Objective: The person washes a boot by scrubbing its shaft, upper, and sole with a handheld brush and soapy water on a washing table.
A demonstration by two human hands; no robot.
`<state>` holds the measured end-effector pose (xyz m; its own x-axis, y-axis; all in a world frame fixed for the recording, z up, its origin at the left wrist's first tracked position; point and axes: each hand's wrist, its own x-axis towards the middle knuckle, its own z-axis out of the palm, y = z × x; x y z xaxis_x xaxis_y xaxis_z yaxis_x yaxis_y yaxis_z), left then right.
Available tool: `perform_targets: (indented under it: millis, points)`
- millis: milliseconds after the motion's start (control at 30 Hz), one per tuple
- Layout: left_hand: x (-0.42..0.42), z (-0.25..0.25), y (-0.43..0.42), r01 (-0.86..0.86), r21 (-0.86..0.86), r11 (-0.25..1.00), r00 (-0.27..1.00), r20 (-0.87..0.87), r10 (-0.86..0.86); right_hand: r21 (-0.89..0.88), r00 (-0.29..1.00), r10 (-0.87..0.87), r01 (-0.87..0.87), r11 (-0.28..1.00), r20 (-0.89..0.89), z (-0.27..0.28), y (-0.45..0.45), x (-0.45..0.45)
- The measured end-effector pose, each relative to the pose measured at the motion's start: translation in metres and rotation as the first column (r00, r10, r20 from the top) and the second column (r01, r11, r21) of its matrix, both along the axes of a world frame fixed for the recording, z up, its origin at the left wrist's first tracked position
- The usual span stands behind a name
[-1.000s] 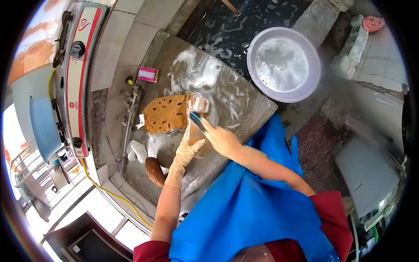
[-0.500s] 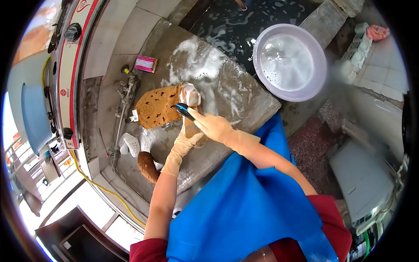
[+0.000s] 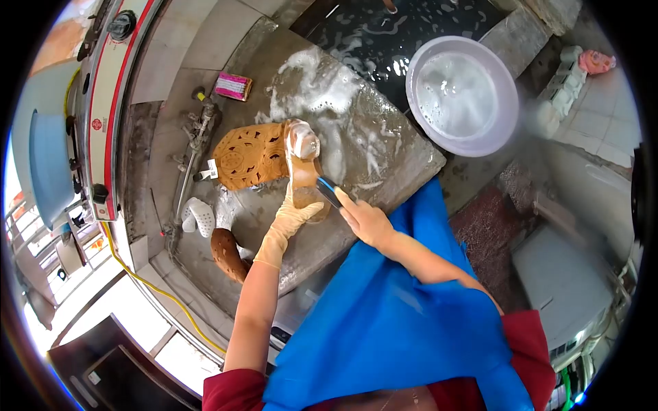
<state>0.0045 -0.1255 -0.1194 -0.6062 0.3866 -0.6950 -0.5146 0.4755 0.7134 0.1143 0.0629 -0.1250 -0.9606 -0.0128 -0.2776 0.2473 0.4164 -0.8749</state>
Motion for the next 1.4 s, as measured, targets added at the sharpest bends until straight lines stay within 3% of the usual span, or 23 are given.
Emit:
perform_targets:
  millis: [67, 100, 133, 200, 267, 367, 400, 433, 467, 600, 633, 800, 833, 933, 1000, 1033, 1133, 1167, 1233, 1267, 1333, 1367, 1400]
  points:
    - [0.003, -0.001, -0.001, -0.002, -0.078, 0.997, 1.000, 0.017, 0.003, -0.013, 0.999, -0.047, 0.047, 0.999, 0.020, -0.003, -0.008, 0.010]
    - [0.005, -0.001, -0.003, -0.098, -0.007, 0.995, 0.991, 0.087, 0.099, -0.034, 0.989, -0.091, 0.088, 0.996, -0.113, 0.000, -0.019, -0.007]
    - [0.005, -0.001, -0.002, -0.070, -0.078, 0.994, 0.996, 0.048, 0.074, -0.036, 0.989, -0.092, 0.089, 0.995, -0.116, 0.006, -0.025, -0.021]
    - [0.007, -0.044, -0.027, -0.082, -0.008, 0.997, 0.992, 0.096, 0.083, 0.014, 0.982, -0.045, 0.049, 0.999, -0.182, 0.016, -0.030, -0.036]
    - [0.003, -0.013, -0.012, -0.052, -0.033, 0.998, 0.993, 0.108, 0.055, 0.037, 0.987, -0.047, 0.053, 0.998, -0.151, 0.000, -0.020, 0.001]
    - [0.001, -0.007, 0.000, -0.023, -0.004, 1.000, 1.000, 0.020, 0.023, 0.041, 0.997, 0.019, -0.022, 0.999, 0.070, -0.013, -0.007, 0.041]
    - [0.003, -0.004, 0.000, -0.026, -0.023, 0.999, 0.999, 0.032, 0.026, 0.066, 0.992, -0.070, 0.077, 0.995, -0.107, -0.011, -0.025, 0.027]
    - [0.002, -0.008, -0.003, -0.010, -0.016, 1.000, 0.999, 0.050, 0.011, 0.059, 0.987, -0.079, 0.088, 0.994, -0.143, -0.001, -0.037, 0.004]
    - [0.005, -0.060, -0.033, -0.296, 0.104, 0.950, 0.916, 0.312, 0.251, 0.050, 0.980, -0.089, 0.099, 0.994, -0.177, 0.013, -0.044, -0.015]
    - [0.002, -0.005, -0.002, -0.010, -0.001, 1.000, 0.999, 0.035, 0.010, 0.080, 0.991, -0.080, 0.089, 0.993, -0.111, -0.007, -0.025, 0.029]
    - [0.001, 0.002, 0.005, 0.020, -0.007, 1.000, 1.000, 0.004, -0.020, 0.073, 0.991, -0.002, -0.008, 0.997, 0.134, -0.003, -0.017, 0.040]
    - [0.007, -0.019, -0.011, -0.086, 0.021, 0.996, 0.994, 0.077, 0.084, 0.079, 0.979, -0.142, 0.154, 0.985, -0.146, 0.013, -0.048, -0.021]
    - [0.004, -0.013, -0.006, -0.121, -0.012, 0.993, 0.982, 0.142, 0.122, 0.115, 0.990, -0.101, 0.112, 0.987, -0.101, 0.012, -0.048, -0.020]
    - [0.007, -0.003, -0.005, -0.032, -0.010, 0.999, 0.999, 0.003, 0.033, 0.171, 0.996, -0.065, 0.052, 0.984, 0.067, 0.010, -0.027, 0.019]
    - [0.007, -0.009, -0.001, -0.023, 0.043, 0.999, 0.998, -0.059, 0.026, -0.085, 0.969, -0.216, 0.226, 0.970, 0.118, -0.012, -0.024, 0.040]
    - [0.007, -0.009, -0.003, -0.033, 0.023, 0.999, 0.999, -0.036, 0.034, -0.010, 0.968, -0.198, 0.202, 0.979, 0.152, 0.000, -0.030, 0.014]
    - [0.003, 0.001, 0.005, -0.067, 0.039, 0.997, 0.998, -0.001, 0.067, -0.100, 0.965, -0.226, 0.214, 0.972, -0.130, 0.003, -0.042, -0.041]
    - [0.003, 0.005, 0.009, -0.094, 0.071, 0.993, 0.995, 0.027, 0.092, -0.098, 0.965, -0.231, 0.219, 0.971, -0.127, 0.007, -0.036, -0.031]
    - [0.003, -0.001, 0.006, -0.052, 0.062, 0.997, 0.999, -0.003, 0.052, 0.016, 0.980, -0.082, 0.081, 0.997, 0.181, 0.018, -0.018, 0.003]
    - [0.004, -0.005, 0.000, -0.016, 0.045, 0.999, 0.999, -0.035, 0.018, 0.015, 0.980, -0.081, 0.080, 0.997, 0.180, 0.012, -0.022, 0.018]
    - [0.004, -0.009, 0.002, -0.021, 0.040, 0.999, 0.999, -0.039, 0.023, -0.149, 0.980, -0.149, 0.168, 0.974, 0.134, 0.013, -0.020, 0.020]
    - [0.008, -0.010, -0.001, -0.070, 0.103, 0.992, 0.997, 0.032, 0.067, -0.012, 0.988, -0.110, 0.112, 0.994, 0.110, 0.009, -0.037, 0.007]
    - [0.007, -0.006, -0.001, -0.114, 0.160, 0.980, 0.990, 0.101, 0.099, -0.008, 0.967, -0.193, 0.194, 0.981, -0.169, 0.007, -0.049, -0.018]
